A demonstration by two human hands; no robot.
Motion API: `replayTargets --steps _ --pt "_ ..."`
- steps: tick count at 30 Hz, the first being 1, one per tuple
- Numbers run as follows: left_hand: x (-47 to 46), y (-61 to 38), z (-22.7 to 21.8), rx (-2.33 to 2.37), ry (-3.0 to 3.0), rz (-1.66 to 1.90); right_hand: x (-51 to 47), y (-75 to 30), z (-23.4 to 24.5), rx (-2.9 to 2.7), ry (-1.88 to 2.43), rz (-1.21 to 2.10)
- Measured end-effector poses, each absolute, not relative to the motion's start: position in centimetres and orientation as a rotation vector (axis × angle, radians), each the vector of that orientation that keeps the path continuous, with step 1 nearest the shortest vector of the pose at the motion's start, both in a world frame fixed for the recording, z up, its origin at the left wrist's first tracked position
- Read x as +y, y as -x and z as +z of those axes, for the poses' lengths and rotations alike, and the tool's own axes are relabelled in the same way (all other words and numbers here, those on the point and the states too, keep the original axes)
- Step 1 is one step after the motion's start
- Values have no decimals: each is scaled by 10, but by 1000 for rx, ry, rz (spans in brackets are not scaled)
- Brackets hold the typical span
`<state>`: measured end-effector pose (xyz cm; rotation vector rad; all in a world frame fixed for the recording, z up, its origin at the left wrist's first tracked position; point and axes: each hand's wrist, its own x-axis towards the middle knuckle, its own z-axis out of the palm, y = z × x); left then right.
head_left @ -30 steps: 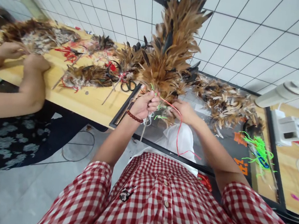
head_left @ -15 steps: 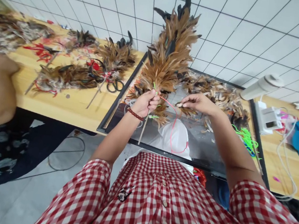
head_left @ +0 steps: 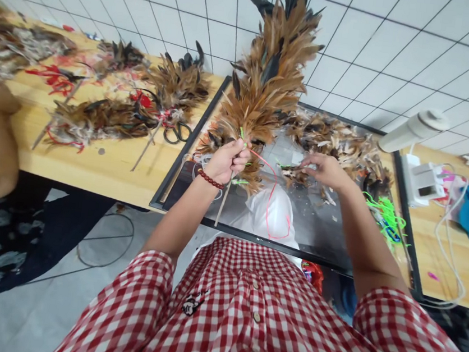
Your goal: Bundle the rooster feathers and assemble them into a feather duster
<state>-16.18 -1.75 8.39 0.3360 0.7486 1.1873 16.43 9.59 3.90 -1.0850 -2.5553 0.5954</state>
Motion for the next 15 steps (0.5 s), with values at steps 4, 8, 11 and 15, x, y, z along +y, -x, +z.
replayTargets --steps 4,8,11,15 --pt "-12 151 85 730 -325 1178 71 -151 31 -2572 1074 452" --pt "-10 146 86 746 -315 1164 60 -150 36 -2620 1121 361" --pt "-10 146 85 753 -324 1151 58 -162 55 -2538 1079 629" --pt "-9 144 86 769 -367 1153 53 -167 94 -2605 933 745"
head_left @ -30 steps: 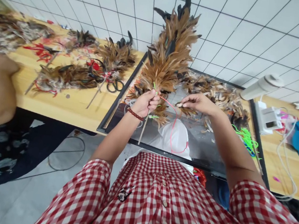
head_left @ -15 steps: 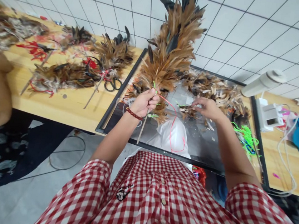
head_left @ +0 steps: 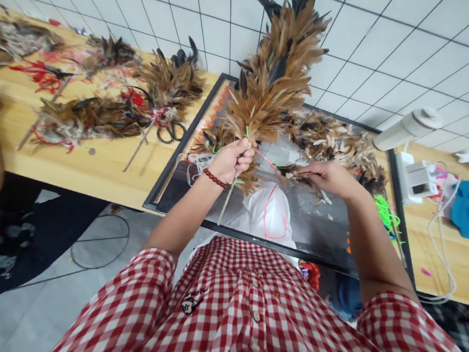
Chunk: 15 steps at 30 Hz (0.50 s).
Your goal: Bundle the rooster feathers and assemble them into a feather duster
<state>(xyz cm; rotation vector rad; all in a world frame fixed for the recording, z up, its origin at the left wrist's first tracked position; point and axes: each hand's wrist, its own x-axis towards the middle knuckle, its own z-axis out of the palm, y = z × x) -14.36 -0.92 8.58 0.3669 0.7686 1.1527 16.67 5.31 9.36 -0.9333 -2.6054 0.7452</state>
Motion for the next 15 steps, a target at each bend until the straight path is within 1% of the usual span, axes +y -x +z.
replayTargets --steps 4,7,10,15 --pt "-7 130 85 841 -440 1132 43 -139 134 -2515 720 711" --pt "-6 116 82 893 -458 1131 42 -102 148 -2588 546 735" --pt "-7 104 77 918 -422 1137 52 -72 143 -2710 506 593" --pt "-12 102 76 854 -468 1105 66 -55 128 -2793 652 313"
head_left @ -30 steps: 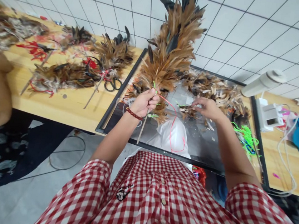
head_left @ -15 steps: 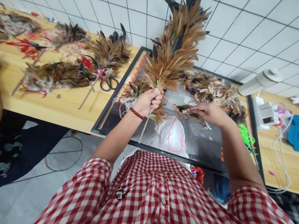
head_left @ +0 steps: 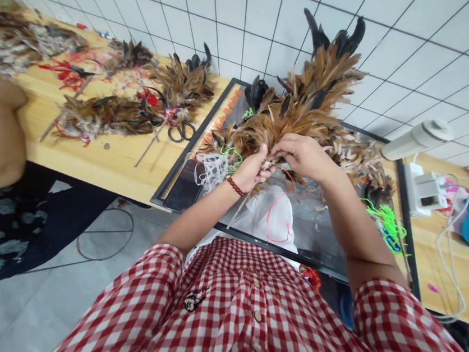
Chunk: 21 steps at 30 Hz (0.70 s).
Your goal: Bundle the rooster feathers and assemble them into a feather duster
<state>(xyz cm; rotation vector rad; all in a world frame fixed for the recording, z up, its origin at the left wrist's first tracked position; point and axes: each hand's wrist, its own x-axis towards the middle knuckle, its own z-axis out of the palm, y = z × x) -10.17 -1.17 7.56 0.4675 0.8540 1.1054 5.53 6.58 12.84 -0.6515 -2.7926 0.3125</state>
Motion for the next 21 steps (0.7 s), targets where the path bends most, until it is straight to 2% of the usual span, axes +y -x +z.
replayTargets --steps 7,11,14,18,19,21 --pt "-20 109 72 822 -616 1073 57 -50 124 -2745 806 161" --pt "-22 109 71 845 -635 1079 45 -59 107 -2356 980 225" --pt "-21 112 74 836 -629 1113 33 -67 78 -1870 1150 509" --pt "-18 115 80 914 -664 1150 19 -78 55 -1812 1181 1370" --pt "-17 115 80 946 -681 1155 17 -81 58 -1860 1181 1473" --pt "-14 115 79 1008 -717 1161 12 -86 78 -2054 1161 1349"
